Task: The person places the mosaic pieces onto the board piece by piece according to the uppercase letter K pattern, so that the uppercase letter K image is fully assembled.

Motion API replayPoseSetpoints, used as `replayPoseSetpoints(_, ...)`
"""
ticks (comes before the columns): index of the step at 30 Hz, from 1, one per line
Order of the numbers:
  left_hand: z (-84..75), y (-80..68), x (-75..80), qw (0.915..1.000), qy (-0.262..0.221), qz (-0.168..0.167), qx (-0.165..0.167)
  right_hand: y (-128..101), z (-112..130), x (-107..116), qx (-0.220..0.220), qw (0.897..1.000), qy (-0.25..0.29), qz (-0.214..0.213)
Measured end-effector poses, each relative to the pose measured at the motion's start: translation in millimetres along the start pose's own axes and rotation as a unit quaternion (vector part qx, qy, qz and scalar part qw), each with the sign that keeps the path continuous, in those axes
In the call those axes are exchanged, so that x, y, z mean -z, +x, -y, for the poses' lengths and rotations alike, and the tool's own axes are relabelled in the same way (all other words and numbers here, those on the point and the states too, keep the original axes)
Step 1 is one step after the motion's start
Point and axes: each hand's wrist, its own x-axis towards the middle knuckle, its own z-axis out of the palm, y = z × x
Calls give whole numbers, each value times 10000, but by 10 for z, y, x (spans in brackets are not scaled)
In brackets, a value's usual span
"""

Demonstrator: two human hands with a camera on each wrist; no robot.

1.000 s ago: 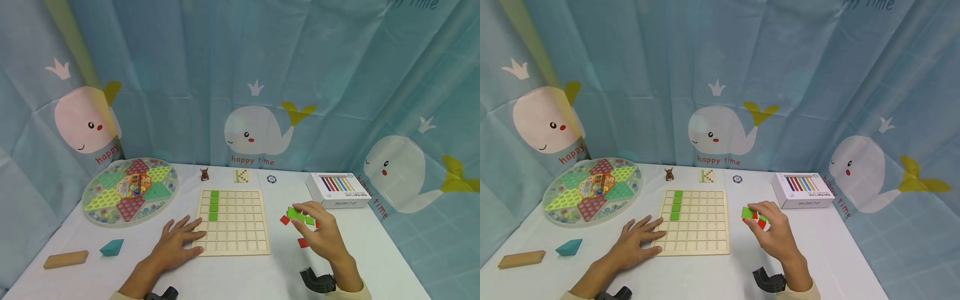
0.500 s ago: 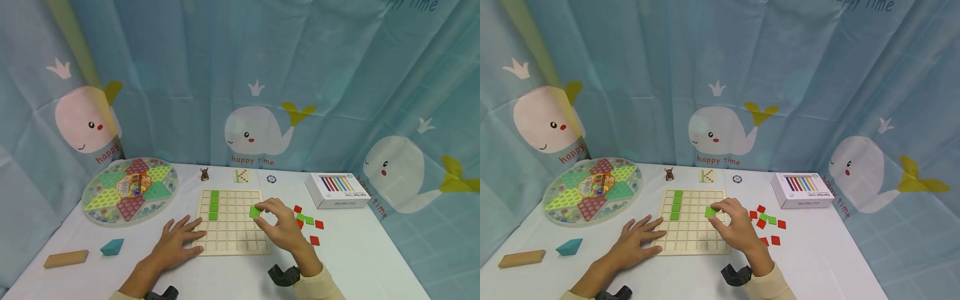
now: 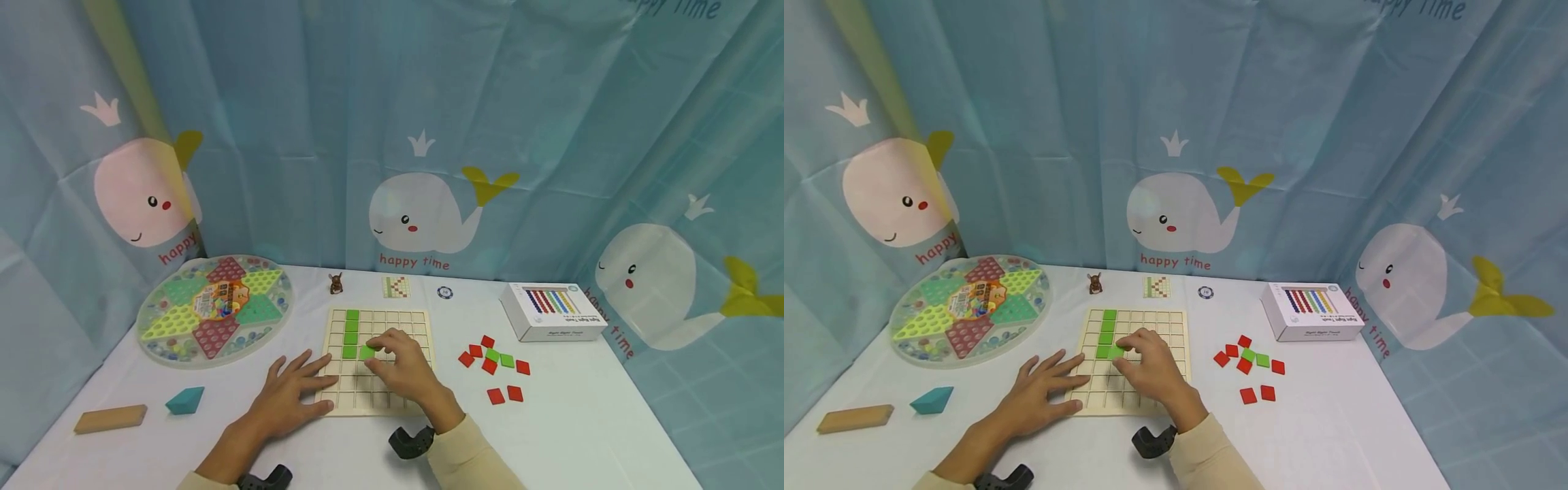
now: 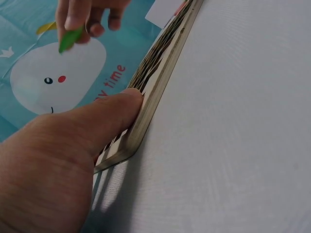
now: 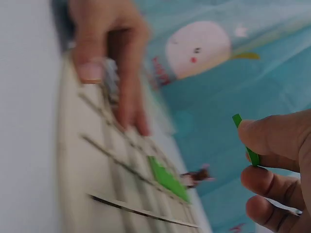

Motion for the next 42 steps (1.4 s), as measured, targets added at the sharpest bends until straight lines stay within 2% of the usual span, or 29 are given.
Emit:
replayPoseSetpoints(6, 3, 0, -1, 10000, -39, 26, -17, 69, -59, -268, -229, 9973, -539, 450)
replayPoseSetpoints(12, 15, -6, 5, 9999, -38, -49, -120, 90, -77, -417, -562, 9886, -1145, 797)
replayPoseSetpoints(23, 15, 7, -3, 9999, 40, -38, -132, 88, -111, -501, -457, 9855, -1485, 688)
replayPoseSetpoints(36, 12, -24, 6, 9999, -25, -70, -85, 103, -117, -518, -395, 9881, -1316, 696)
replayPoseSetpoints(39, 17, -24, 0, 9999, -25, -66, -94, 95, -112, -475, -483, 9916, -1002, 660)
replayPoseSetpoints(42, 13, -15, 3, 9999, -31, -38, -102, 98, -40, -323, -521, 9957, -568, 513)
